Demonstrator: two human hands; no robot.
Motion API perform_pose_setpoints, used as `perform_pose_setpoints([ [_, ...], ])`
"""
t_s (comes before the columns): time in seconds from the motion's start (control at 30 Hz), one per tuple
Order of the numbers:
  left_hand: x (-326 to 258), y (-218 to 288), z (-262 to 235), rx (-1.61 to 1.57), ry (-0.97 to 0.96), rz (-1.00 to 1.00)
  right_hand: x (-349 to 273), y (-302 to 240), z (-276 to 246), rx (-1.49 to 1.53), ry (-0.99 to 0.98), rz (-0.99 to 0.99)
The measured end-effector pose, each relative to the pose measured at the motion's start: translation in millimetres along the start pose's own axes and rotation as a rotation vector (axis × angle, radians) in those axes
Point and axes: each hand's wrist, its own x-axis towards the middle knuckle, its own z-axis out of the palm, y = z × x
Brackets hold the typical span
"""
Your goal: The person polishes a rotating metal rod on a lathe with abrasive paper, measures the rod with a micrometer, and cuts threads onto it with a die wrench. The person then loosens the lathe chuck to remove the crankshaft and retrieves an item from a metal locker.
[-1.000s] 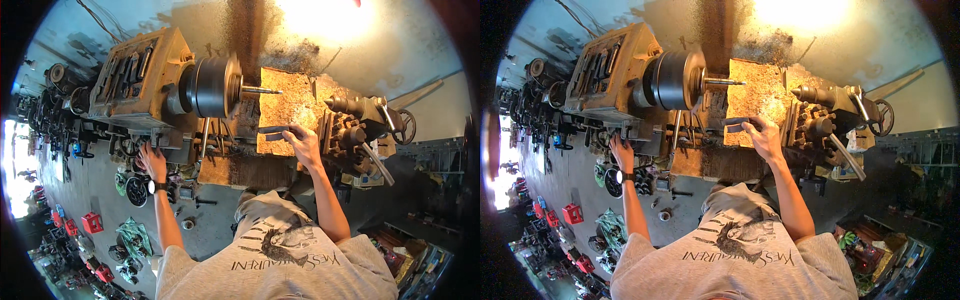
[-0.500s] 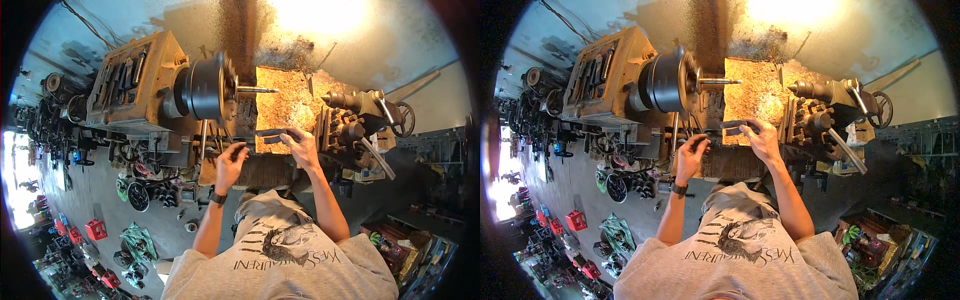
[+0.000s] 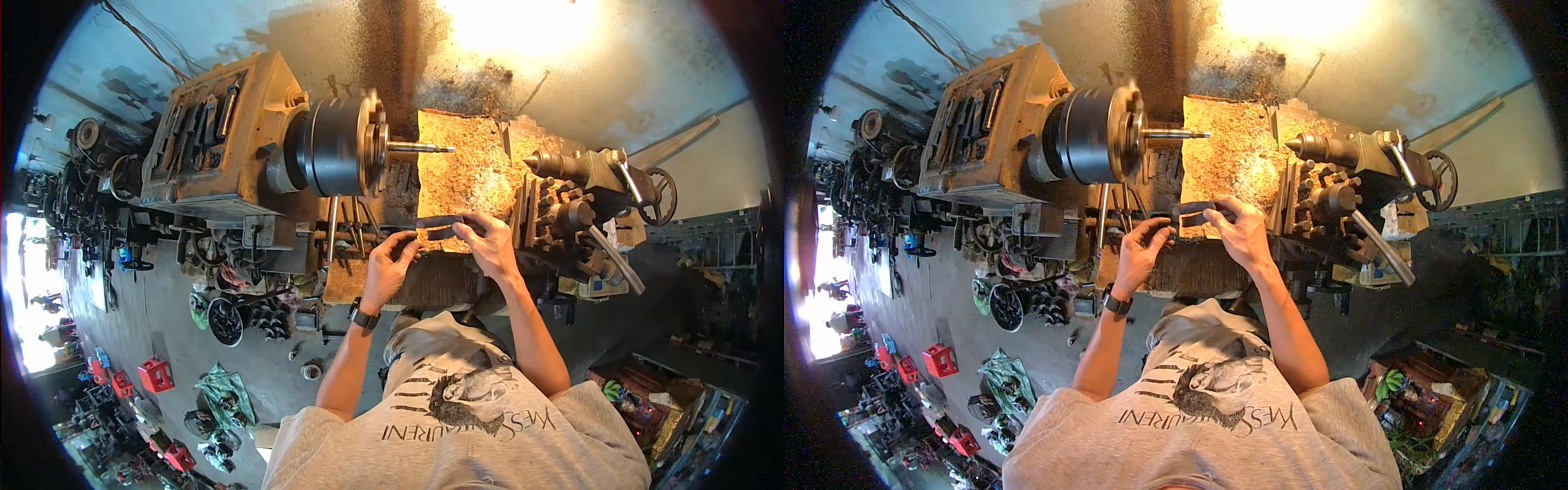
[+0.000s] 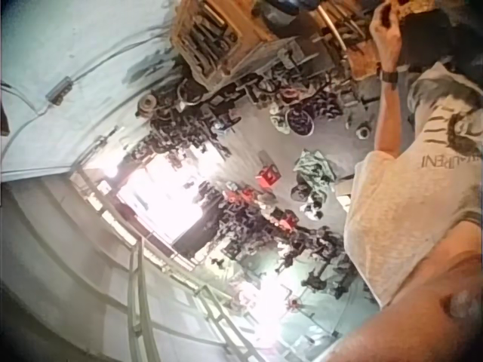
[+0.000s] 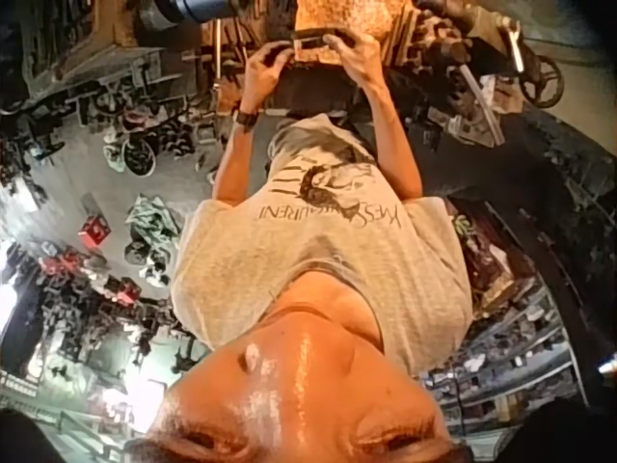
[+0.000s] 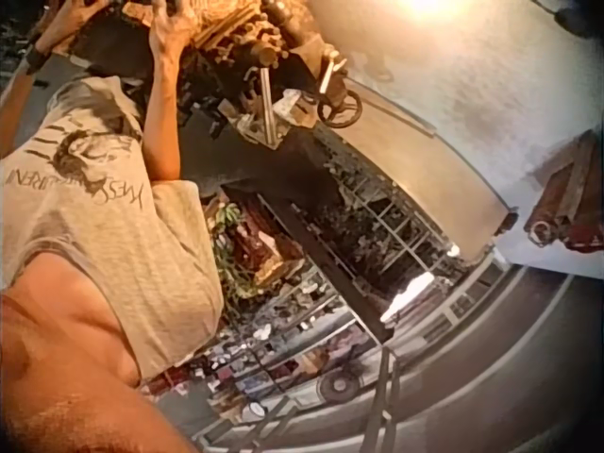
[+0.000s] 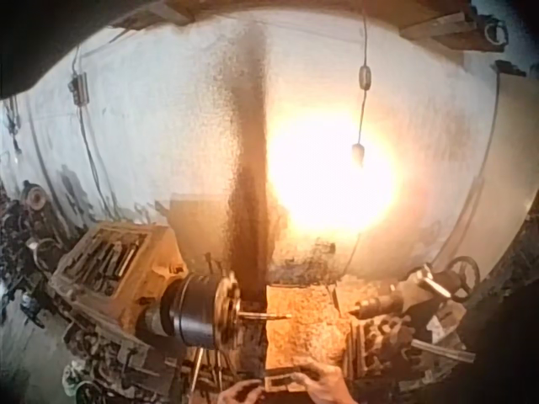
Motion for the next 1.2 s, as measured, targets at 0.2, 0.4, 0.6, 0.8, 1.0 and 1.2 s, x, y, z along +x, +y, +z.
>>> perform_pose_setpoints([
  [0.2, -1, 1, 2, -0.017, -0.015, -0.016, -1, 6, 4, -0.013, 0.008, -0.027],
  [0.4, -1, 4, 1, -0.005, -0.021, -0.018, -2, 16, 7, 0.040, 0.029, -0.045],
  [0.6, -2, 8, 4, -0.018, -0.013, -0.014, -4, 9, 6, 0.030, 0.021, -0.033],
  [0.8, -1, 15, 7, 0.021, 0.001, 0.010, -12, -13, 7, 0.019, 0.049, -0.193],
  [1.0, 6, 20, 4, -0.055, -0.055, -0.124, -24, -43, 12, -0.177, -0.061, -0.460],
  [1.2, -7, 37, 0, -0.058, 0.172, 0.066, -33, -57, 27, -0.168, -0.152, -0.354],
])
